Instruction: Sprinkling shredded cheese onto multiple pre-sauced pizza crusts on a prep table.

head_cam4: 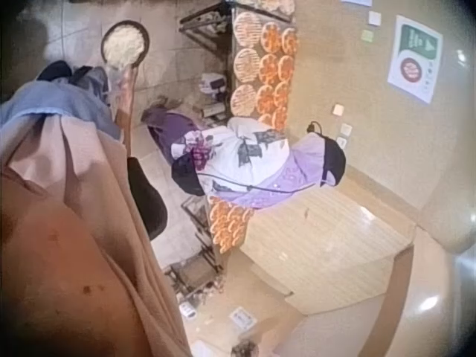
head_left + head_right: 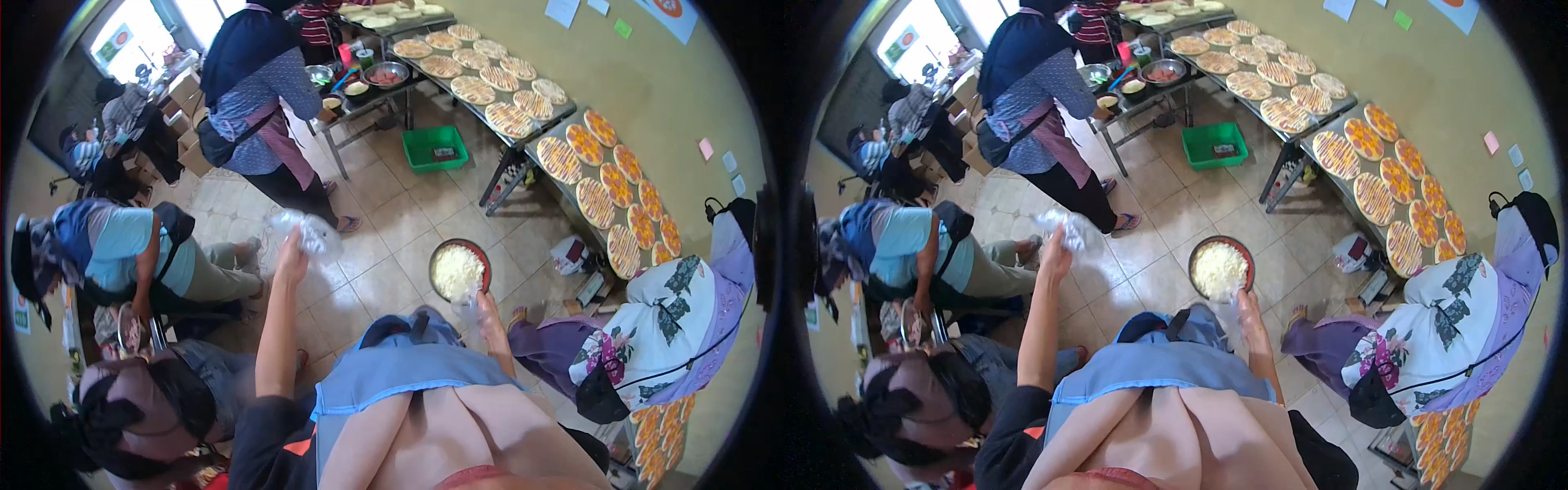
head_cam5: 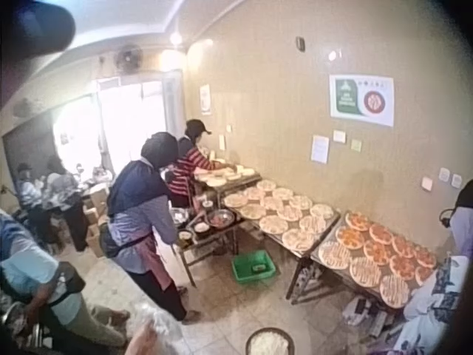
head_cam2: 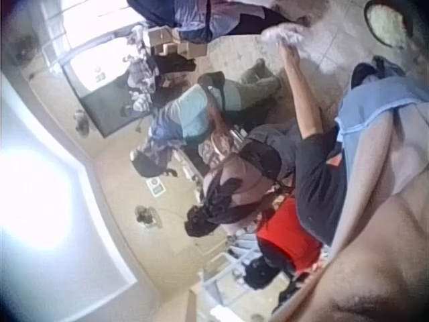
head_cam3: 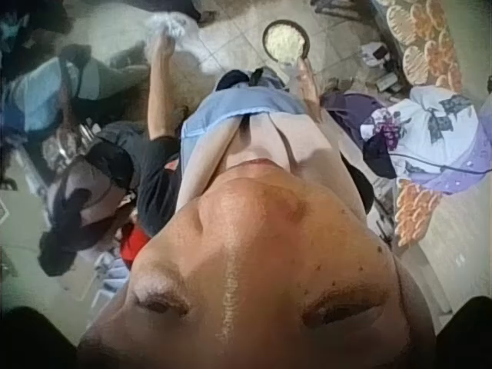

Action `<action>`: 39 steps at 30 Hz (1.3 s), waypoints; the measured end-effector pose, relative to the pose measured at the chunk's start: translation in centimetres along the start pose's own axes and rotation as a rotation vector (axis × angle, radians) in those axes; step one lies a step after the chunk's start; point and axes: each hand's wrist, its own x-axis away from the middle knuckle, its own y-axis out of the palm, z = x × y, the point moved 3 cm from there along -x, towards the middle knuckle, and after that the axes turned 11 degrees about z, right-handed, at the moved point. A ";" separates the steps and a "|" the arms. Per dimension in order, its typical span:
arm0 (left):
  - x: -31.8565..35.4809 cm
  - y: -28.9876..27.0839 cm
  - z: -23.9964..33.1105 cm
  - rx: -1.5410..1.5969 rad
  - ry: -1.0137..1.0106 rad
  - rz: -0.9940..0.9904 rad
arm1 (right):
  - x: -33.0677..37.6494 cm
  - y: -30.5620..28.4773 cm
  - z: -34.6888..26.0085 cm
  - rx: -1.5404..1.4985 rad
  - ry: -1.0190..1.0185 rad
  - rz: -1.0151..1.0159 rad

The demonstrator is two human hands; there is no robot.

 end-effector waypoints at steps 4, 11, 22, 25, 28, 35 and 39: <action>-8.8 9.2 1.5 0.024 -0.028 -0.169 | -4.4 0.7 -0.7 -0.131 -0.099 -0.046; -20.0 19.7 4.4 0.094 -0.031 -0.113 | -17.6 3.0 -7.2 -0.032 0.031 0.159; -30.8 24.1 6.9 0.209 0.039 0.133 | -38.1 9.0 -23.3 -0.013 -0.135 -0.228; -32.2 24.3 7.5 0.194 0.157 0.239 | -41.5 10.9 -25.6 0.037 0.053 -0.195; -34.7 24.1 7.6 0.227 0.212 0.373 | -43.9 13.4 -27.0 0.013 0.048 -0.143; -41.3 22.9 7.8 0.408 0.200 0.494 | -47.0 19.7 -30.7 -0.017 -0.020 -0.014; -44.0 23.5 9.4 0.483 0.165 0.480 | -48.3 23.3 -32.5 0.084 0.013 -0.003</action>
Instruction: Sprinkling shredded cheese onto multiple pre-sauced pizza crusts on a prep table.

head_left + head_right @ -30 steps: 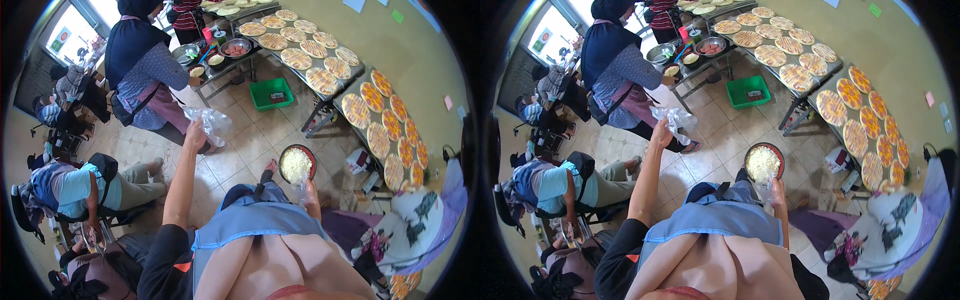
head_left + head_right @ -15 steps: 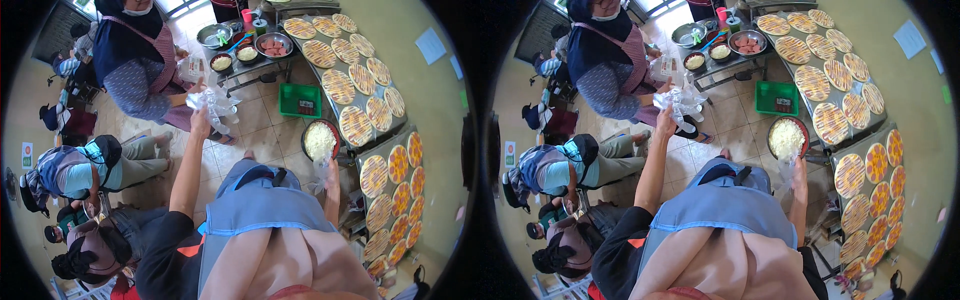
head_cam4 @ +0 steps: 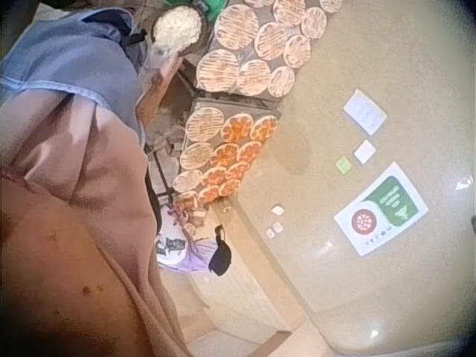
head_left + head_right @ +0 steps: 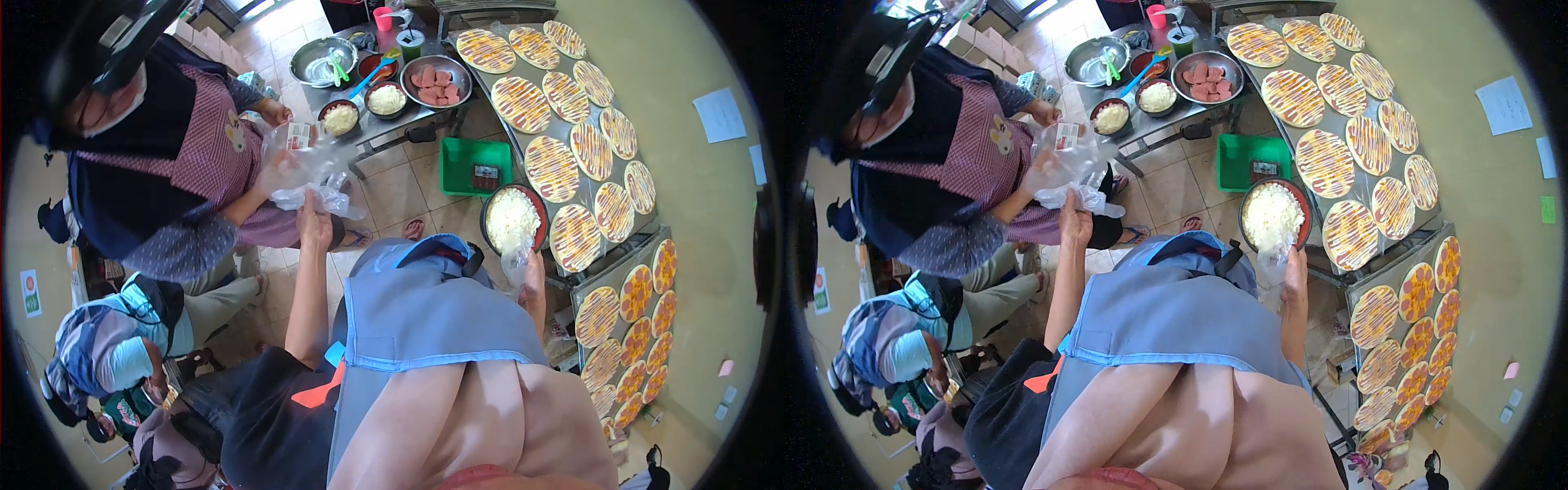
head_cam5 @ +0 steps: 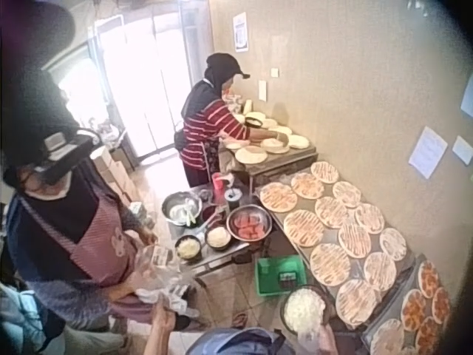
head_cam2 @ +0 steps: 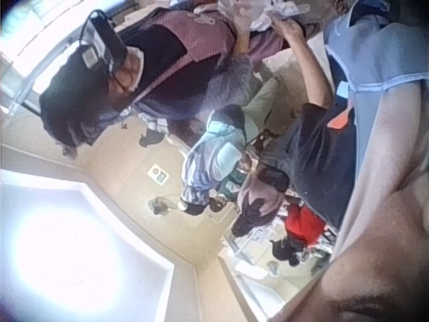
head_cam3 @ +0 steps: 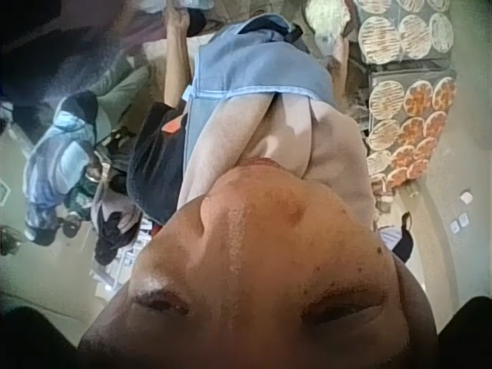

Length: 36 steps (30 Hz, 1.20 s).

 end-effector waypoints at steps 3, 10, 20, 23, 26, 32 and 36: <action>-1.8 1.2 0.6 -0.016 -0.028 0.017 | -1.3 2.5 -0.7 0.011 0.028 0.042; -2.2 1.0 -0.4 0.018 -0.090 0.113 | -5.5 5.1 -3.6 0.169 0.012 0.030; 1.4 -4.2 -2.3 0.216 -0.097 0.429 | -9.6 6.6 -7.4 0.414 -0.109 -0.124; 4.4 -5.5 -2.6 0.049 0.063 0.466 | -10.6 7.0 -7.3 0.145 -0.015 -0.197; 7.8 -7.7 -3.4 -0.176 -0.101 0.831 | -11.8 7.5 -7.2 0.071 0.113 -0.300; 14.5 -9.9 -3.7 -0.405 0.201 0.927 | -13.3 9.0 -8.3 0.202 0.129 -0.278; 17.7 -9.8 -1.1 -0.535 0.272 0.850 | -13.1 10.2 -9.4 0.168 0.140 -0.323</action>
